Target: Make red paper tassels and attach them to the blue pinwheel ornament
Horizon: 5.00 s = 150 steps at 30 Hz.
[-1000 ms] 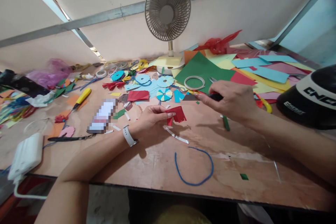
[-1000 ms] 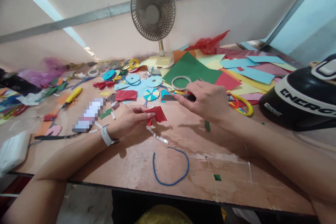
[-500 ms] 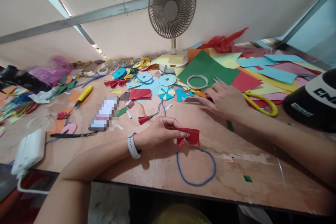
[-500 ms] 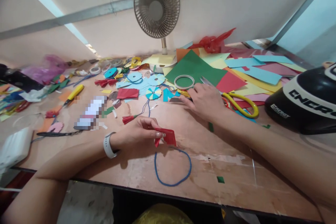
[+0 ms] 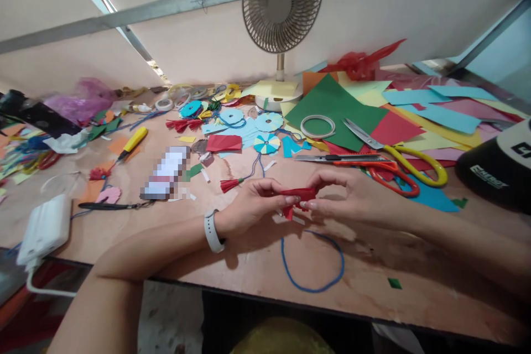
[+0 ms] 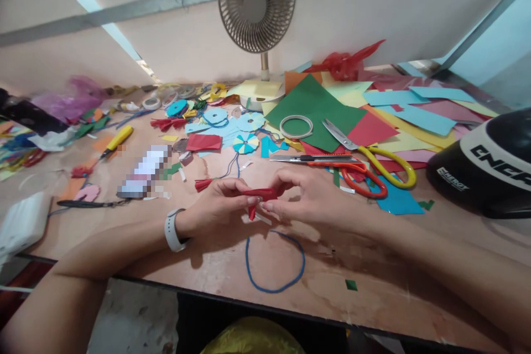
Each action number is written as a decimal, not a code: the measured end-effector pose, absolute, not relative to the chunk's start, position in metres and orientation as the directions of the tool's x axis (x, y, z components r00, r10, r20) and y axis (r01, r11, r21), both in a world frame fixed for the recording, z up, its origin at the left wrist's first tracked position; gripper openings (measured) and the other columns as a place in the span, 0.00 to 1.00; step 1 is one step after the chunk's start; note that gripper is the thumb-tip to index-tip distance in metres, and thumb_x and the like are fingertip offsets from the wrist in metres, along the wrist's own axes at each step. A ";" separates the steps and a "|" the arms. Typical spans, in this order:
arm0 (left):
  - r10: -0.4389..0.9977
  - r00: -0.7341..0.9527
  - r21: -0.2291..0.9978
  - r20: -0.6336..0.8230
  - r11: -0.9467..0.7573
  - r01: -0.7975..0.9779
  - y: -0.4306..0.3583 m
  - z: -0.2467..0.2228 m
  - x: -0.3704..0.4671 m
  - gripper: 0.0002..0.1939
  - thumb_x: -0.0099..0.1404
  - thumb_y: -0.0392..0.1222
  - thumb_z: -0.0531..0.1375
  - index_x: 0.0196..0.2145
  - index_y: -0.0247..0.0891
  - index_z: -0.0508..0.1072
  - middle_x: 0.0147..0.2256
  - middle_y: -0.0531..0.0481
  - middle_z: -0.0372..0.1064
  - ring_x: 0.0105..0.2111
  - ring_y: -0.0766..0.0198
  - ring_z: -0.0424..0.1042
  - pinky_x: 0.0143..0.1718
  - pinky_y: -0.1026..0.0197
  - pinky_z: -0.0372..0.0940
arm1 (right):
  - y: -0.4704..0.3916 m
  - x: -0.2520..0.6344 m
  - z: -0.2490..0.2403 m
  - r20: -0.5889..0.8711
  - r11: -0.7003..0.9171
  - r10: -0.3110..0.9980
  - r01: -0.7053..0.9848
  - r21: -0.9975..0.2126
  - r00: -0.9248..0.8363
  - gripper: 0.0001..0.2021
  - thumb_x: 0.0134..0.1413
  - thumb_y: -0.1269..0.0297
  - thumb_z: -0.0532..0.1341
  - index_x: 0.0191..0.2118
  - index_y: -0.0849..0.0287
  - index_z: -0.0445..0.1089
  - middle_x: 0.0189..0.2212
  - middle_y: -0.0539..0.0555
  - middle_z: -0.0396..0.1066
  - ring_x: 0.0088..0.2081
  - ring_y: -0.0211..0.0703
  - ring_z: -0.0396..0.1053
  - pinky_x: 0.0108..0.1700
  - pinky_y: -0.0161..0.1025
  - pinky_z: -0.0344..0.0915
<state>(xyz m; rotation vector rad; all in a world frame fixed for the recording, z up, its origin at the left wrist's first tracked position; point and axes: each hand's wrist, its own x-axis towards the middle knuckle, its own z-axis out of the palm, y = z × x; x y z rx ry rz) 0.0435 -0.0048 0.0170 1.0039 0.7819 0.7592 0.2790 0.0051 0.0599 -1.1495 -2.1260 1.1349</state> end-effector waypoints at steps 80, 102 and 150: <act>0.929 0.354 0.989 -0.107 0.064 0.133 0.021 0.042 -0.013 0.18 0.67 0.54 0.64 0.32 0.35 0.75 0.30 0.51 0.72 0.30 0.68 0.69 0.34 0.64 0.64 | 0.032 0.217 0.012 -0.355 -0.385 0.766 0.061 -0.921 -0.536 0.14 0.50 0.52 0.73 0.35 0.56 0.76 0.30 0.50 0.77 0.27 0.35 0.72 0.26 0.32 0.63; 0.880 0.395 0.808 -0.263 0.425 -0.408 -0.032 0.018 0.009 0.17 0.65 0.48 0.69 0.49 0.39 0.79 0.45 0.45 0.78 0.43 0.60 0.77 0.48 0.56 0.70 | -0.007 0.192 0.008 -0.255 -0.322 0.934 -0.277 -0.905 -0.251 0.14 0.45 0.55 0.76 0.31 0.54 0.75 0.28 0.47 0.77 0.28 0.35 0.72 0.30 0.32 0.69; 0.910 0.383 0.900 -0.161 0.294 -0.321 -0.022 0.010 -0.001 0.13 0.68 0.48 0.66 0.41 0.34 0.80 0.35 0.48 0.76 0.33 0.69 0.71 0.38 0.65 0.65 | -0.002 0.195 0.001 -0.037 -0.065 0.946 -0.078 -0.995 -0.322 0.18 0.49 0.51 0.74 0.40 0.54 0.72 0.33 0.49 0.74 0.33 0.39 0.71 0.34 0.37 0.69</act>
